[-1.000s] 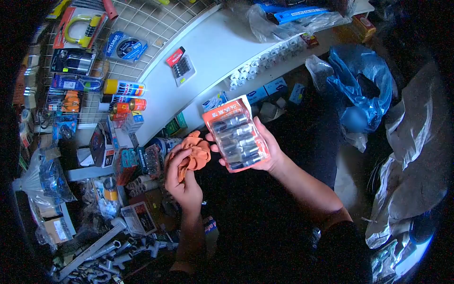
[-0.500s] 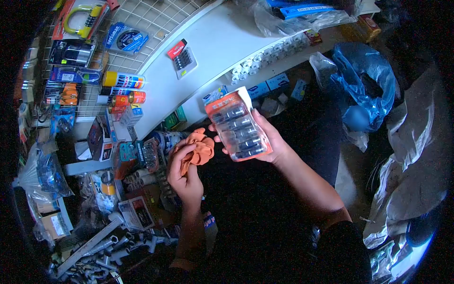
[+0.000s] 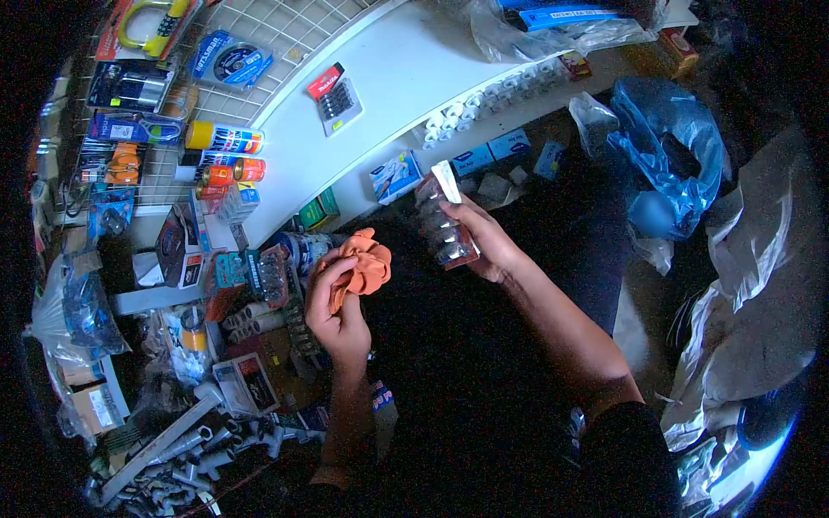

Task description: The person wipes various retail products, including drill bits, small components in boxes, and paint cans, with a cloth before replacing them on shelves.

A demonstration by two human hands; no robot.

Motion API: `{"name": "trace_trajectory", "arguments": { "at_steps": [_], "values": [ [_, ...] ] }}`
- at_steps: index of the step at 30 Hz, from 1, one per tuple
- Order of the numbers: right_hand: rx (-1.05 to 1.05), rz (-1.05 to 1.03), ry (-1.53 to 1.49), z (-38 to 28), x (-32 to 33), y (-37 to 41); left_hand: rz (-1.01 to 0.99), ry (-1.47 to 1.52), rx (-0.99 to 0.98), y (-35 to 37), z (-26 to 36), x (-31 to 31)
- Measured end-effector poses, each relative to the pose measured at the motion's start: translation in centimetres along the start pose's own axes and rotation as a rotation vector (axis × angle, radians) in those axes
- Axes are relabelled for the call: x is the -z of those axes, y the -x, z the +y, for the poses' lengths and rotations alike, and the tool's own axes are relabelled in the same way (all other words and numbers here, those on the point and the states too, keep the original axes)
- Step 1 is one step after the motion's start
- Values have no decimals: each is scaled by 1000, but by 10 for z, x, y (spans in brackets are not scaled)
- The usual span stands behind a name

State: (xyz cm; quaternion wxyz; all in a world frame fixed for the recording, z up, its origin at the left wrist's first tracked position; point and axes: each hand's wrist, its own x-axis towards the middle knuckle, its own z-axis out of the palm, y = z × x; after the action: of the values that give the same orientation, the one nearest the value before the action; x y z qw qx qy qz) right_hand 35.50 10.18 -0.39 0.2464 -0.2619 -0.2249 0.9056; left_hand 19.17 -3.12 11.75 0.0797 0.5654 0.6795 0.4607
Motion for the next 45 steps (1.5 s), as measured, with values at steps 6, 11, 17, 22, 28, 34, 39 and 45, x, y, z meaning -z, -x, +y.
{"name": "trace_trajectory", "arguments": {
  "at_steps": [6, 11, 17, 22, 28, 34, 39, 45],
  "values": [
    [51, -153, -135, 2, -6, -2, 6, -11, -3, 4, -5, 2],
    [16, -500, -479, -1, -12, 1, 18, 8, 30, 6, -8, 5],
    [-19, -718, -762, 3, -9, 3, -5, -3, 46, 10, -11, 5],
    [3, -731, -869, 5, -14, 7, -19, 24, 37, 12, -13, 2],
    [-2, -777, -992, 7, -10, 7, 5, 9, 44, 11, -12, 0],
    [-13, -730, -771, 0, -12, 7, -2, -6, 44, 11, -12, -1],
    [16, -522, -342, 0, -14, 8, 11, 2, 41, 10, -11, -2],
    [27, -432, -263, 1, -19, 10, 25, 23, 66, 14, -16, 1]
  ]
}}
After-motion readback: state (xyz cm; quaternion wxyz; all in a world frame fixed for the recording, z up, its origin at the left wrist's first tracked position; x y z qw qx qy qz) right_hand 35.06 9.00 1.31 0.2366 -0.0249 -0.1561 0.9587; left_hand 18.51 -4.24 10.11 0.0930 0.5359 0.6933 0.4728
